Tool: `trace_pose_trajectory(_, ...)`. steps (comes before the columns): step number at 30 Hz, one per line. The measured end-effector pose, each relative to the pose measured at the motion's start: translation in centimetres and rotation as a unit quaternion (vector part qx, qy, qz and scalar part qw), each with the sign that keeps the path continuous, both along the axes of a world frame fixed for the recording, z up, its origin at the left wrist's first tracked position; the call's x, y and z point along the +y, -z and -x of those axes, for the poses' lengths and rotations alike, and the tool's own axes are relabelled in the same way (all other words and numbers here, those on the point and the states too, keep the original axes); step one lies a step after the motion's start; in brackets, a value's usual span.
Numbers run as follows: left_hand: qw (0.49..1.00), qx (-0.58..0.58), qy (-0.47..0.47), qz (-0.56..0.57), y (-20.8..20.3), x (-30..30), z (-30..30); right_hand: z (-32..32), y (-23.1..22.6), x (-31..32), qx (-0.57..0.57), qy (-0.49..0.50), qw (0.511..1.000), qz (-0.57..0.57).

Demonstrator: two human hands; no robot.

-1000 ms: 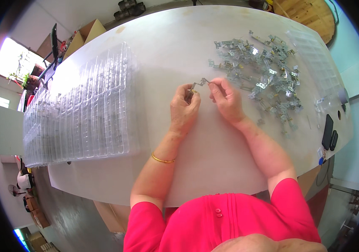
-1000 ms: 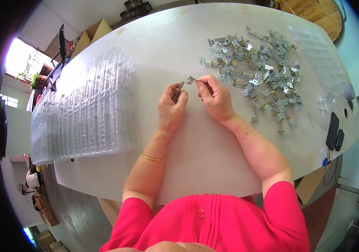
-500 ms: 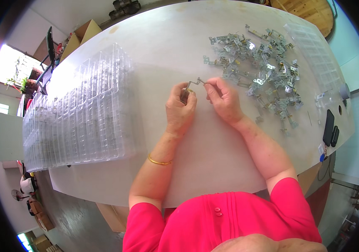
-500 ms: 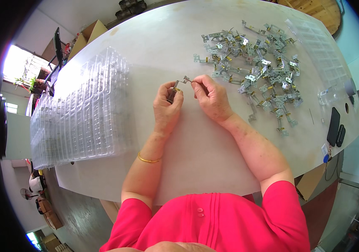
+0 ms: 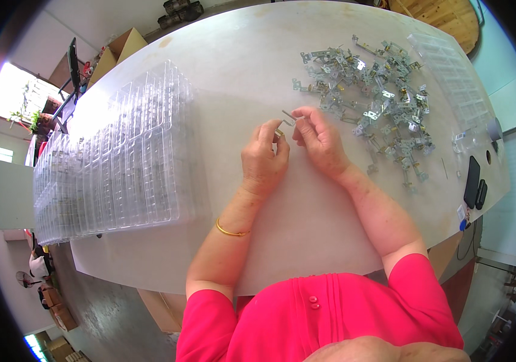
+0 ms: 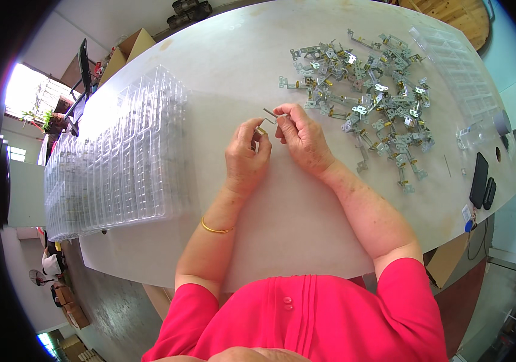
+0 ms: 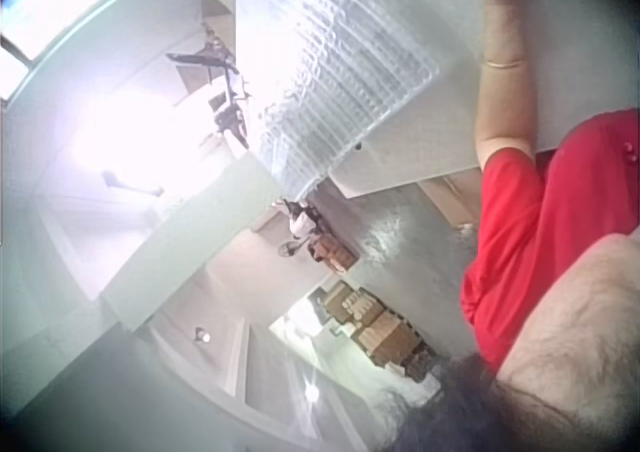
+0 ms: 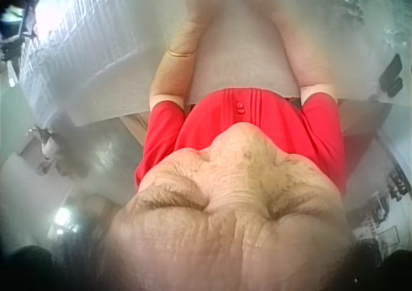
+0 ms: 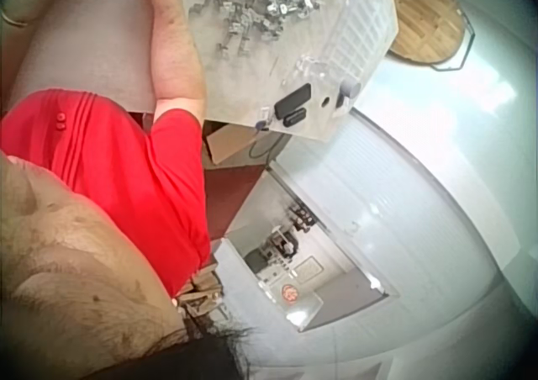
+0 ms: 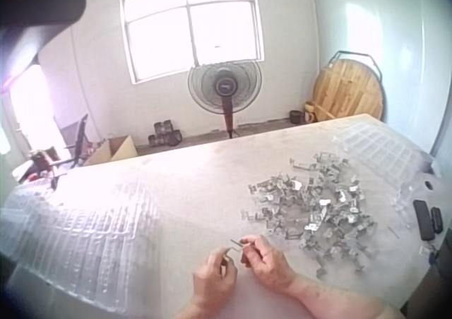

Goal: The person picks up a metal bracket and a pin from the table, inserts the pin into the bracket by hand, and places the assembled unit into a plastic tray, repeating the process.

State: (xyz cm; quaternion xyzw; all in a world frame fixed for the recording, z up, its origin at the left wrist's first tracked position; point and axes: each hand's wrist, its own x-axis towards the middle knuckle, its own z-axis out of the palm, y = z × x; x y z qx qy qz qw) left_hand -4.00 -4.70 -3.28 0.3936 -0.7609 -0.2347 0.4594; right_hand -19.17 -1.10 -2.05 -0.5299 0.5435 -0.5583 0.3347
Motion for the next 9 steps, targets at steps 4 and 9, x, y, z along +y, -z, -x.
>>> trace_pose_trajectory(4,0.999,-0.025,0.0,0.039,-0.1,0.0,0.0,0.2,0.5,-0.1,0.032,0.015,0.999,0.011)
trace_pose_trajectory(9,0.994,-0.078,0.008,0.075,0.2,0.0,-0.1,0.8,1.4,-0.3,0.137,0.061,0.985,0.084)
